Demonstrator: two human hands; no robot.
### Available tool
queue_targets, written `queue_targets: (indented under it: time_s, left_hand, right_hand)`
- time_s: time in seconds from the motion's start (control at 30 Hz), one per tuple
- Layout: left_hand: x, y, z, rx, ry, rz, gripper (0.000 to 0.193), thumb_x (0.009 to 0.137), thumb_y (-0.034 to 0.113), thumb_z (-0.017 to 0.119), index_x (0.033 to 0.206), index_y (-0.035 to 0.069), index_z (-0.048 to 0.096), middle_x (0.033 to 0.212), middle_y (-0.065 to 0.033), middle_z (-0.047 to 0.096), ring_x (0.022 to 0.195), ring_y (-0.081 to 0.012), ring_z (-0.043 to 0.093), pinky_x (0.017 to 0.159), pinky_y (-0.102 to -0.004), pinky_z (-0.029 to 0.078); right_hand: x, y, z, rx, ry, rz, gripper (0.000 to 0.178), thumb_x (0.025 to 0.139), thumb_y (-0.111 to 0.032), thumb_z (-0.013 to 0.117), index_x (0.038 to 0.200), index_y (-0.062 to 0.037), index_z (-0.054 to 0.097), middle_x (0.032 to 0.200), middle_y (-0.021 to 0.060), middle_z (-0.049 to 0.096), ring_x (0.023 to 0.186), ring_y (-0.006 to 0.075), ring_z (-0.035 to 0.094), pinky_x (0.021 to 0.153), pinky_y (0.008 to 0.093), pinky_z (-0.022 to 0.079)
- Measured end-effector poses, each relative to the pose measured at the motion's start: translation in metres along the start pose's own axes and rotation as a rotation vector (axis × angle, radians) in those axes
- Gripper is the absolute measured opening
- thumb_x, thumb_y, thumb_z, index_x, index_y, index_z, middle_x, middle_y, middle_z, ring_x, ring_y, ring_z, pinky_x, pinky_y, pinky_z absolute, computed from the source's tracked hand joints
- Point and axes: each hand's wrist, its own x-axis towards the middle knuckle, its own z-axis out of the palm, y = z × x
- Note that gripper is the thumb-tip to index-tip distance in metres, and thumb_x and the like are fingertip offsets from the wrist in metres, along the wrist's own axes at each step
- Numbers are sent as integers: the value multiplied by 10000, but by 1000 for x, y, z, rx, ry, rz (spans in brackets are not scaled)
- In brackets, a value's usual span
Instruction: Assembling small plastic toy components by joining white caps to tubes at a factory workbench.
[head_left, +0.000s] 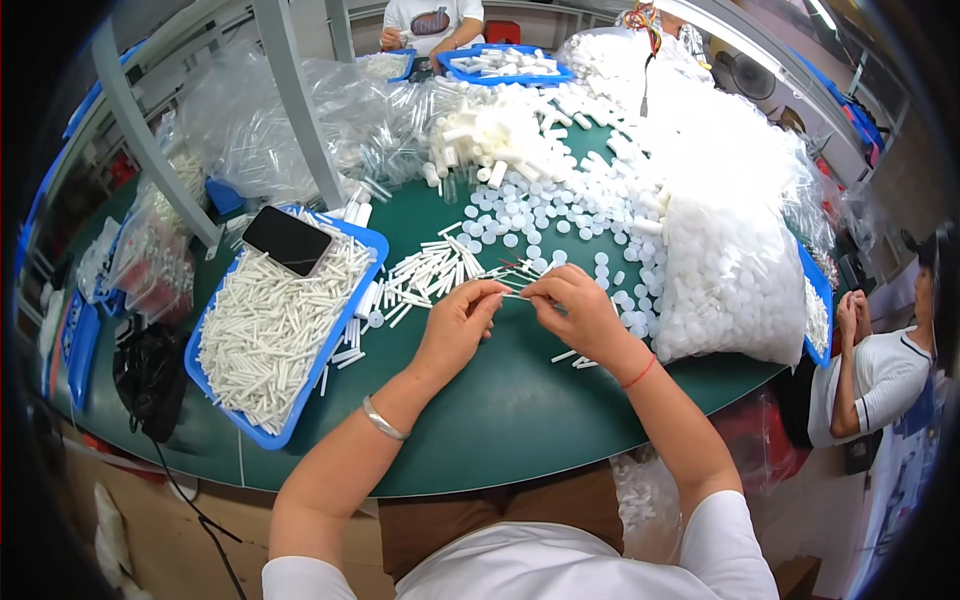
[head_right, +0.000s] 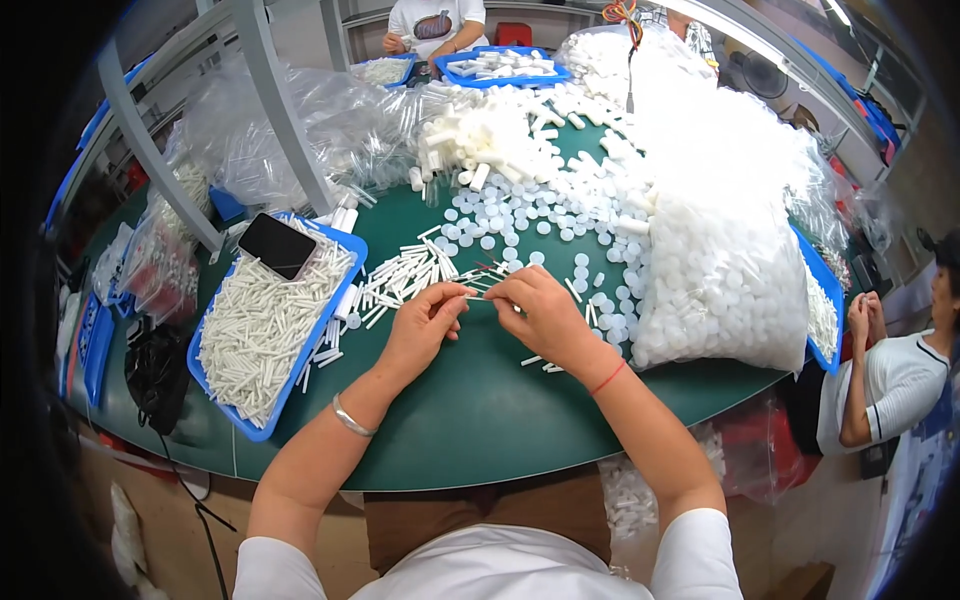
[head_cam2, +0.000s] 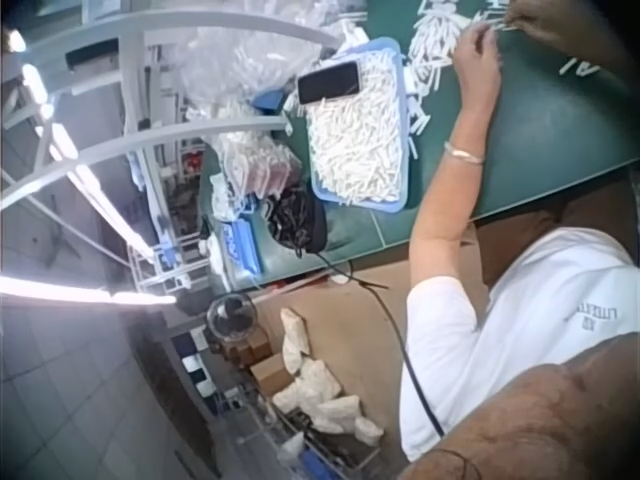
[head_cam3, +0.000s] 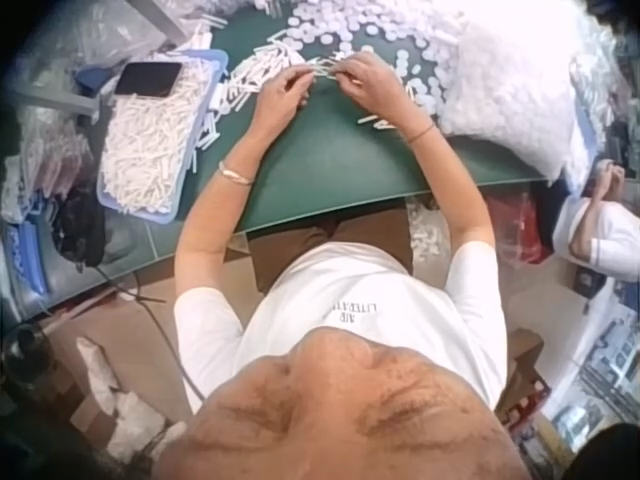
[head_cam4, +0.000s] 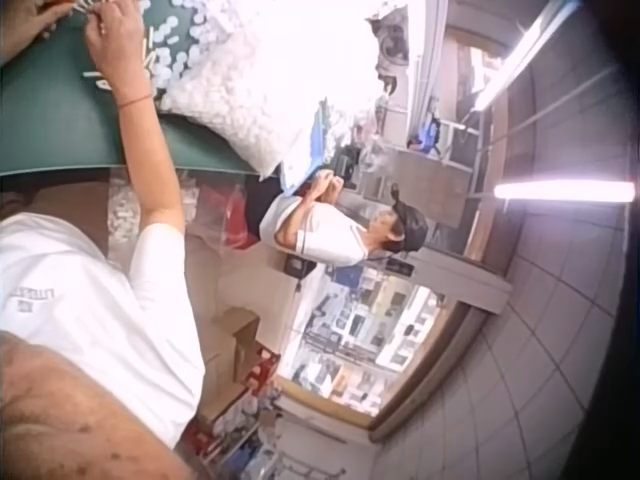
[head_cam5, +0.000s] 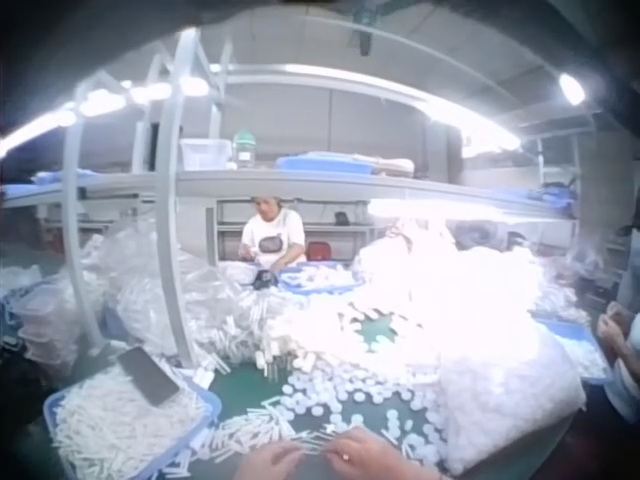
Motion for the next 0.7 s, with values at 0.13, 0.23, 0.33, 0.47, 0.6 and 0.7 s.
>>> queue_targets:
  time_s: [0.13,0.23,0.33,0.47,0.6,0.7]
  left_hand:
    - [-1,-1,2,-4,-7,-8,174,947,143,557,1057,49,652,818,17,555,672,-44,516,582,-190,463]
    - [-2,0,3,32,-4,-16,173,927,126,579,1059,45,655,817,-15,578,666,-84,548,586,-222,470]
    - [-4,1,3,388,45,229,162,887,98,614,1031,39,657,828,-72,602,670,-178,595,597,-281,484]
    - [-10,0,10,544,28,438,137,828,31,644,963,20,659,850,-107,619,679,-237,599,607,-307,482]
    - [-10,6,12,594,-9,371,141,833,40,639,972,21,650,842,-110,634,680,-242,617,606,-308,489]
    - [-9,9,15,590,17,420,136,831,49,645,964,19,650,852,-116,654,714,-249,634,620,-320,500]
  right_hand:
    - [-3,0,-3,39,18,53,137,789,11,635,903,-53,674,840,77,604,793,229,567,684,320,481]
    - [-5,0,-6,-18,-9,11,145,791,9,639,917,-54,670,850,80,604,806,233,566,695,325,482]
    - [-6,-5,-6,-102,-42,-79,182,792,5,645,963,-55,655,851,84,603,816,247,567,707,341,484]
    - [-12,-12,5,-79,-68,-129,279,795,2,654,1065,-42,602,853,92,606,809,272,572,714,358,488]
    - [-15,-10,6,32,-22,22,258,796,-22,670,1044,-46,605,858,100,617,790,276,580,701,340,485]
    - [-19,-2,1,-12,-36,36,178,792,-58,687,960,-48,627,796,91,620,756,268,586,672,342,475]
